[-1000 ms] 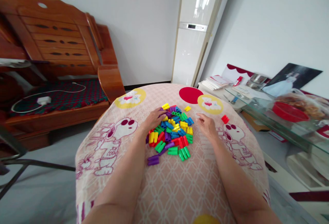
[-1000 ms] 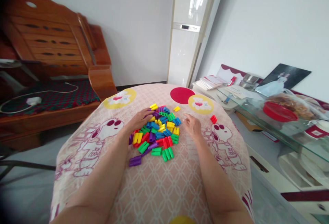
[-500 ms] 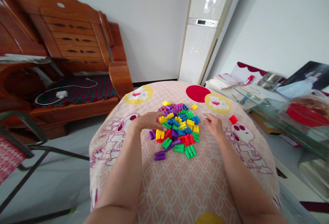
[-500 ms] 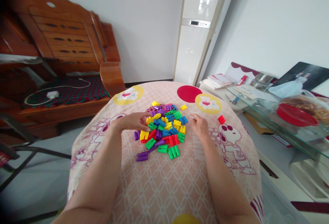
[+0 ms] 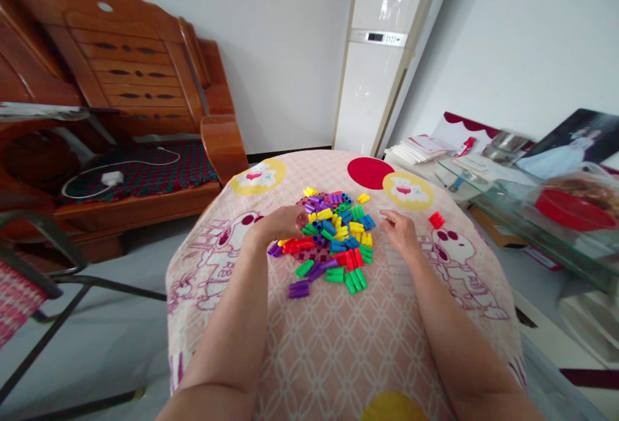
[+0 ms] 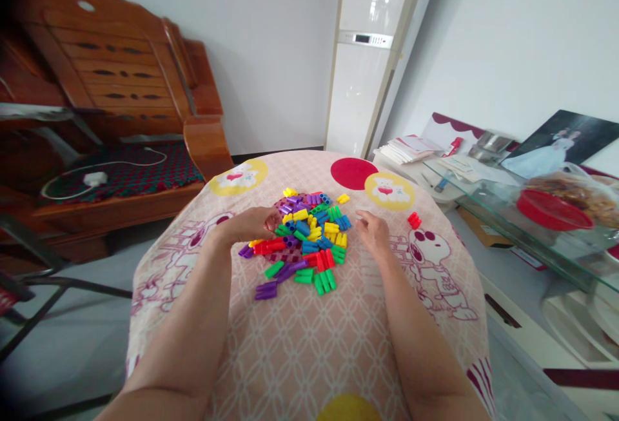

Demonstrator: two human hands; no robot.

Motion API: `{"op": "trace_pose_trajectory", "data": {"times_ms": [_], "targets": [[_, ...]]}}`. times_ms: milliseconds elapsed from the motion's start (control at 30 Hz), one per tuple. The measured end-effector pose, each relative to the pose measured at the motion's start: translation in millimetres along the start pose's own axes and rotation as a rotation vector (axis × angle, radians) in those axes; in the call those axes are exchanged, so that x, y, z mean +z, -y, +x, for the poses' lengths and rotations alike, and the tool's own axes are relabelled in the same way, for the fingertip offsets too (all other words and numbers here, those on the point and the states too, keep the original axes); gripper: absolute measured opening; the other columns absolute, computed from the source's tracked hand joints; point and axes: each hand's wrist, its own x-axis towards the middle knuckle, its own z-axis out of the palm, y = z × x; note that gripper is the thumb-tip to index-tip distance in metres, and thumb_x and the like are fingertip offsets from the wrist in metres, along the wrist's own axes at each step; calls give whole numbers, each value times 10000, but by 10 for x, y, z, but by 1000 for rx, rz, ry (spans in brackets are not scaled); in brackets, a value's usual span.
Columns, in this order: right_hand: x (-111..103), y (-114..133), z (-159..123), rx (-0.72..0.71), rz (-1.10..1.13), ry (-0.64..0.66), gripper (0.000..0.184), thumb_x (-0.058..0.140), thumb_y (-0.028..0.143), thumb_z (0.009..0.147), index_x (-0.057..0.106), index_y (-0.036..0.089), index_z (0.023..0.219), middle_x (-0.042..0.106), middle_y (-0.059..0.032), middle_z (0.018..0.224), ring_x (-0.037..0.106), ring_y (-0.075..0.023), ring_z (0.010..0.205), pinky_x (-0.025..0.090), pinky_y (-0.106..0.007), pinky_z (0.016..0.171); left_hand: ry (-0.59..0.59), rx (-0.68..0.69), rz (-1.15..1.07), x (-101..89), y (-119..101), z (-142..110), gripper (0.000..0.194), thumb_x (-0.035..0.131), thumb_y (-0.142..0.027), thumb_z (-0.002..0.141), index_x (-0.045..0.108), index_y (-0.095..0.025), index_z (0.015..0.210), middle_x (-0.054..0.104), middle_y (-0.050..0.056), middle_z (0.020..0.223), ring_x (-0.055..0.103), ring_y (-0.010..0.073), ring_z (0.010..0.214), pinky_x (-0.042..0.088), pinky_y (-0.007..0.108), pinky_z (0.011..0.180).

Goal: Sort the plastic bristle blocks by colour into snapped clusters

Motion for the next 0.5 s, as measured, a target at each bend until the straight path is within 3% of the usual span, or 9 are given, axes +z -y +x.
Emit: {"op": "trace_pose_trajectory", "data": {"times_ms": [100,300,500], "targets": [[-5,3,3,12,-9,10,370,539,287,827,738,166,1115,773,-104,941,714,-233,847,545,-352,815,38,9,-16,24,-56,13,353,764,-269,552,702,-224,898,721,31,829,663,235,796,471,275,672],[-6,-2,10,7,-1,16,354,545,282,814,748,172,1082,774,-105,959,715,-232,840,547,-351,804,64,63,-38,122,-187,56,633,785,-216,467,694,-251,1092,738,14,869,679,251,819,483,270,678],[-23,28,5,-4,21,-9,343,538,290,806,756,177,1045,775,-104,965,713,-232,829,545,-353,798,-7,56,-122,73,-194,37,588,700,-153,534,722,-240,1115,735,14,824,673,223,771,479,271,671]]}}
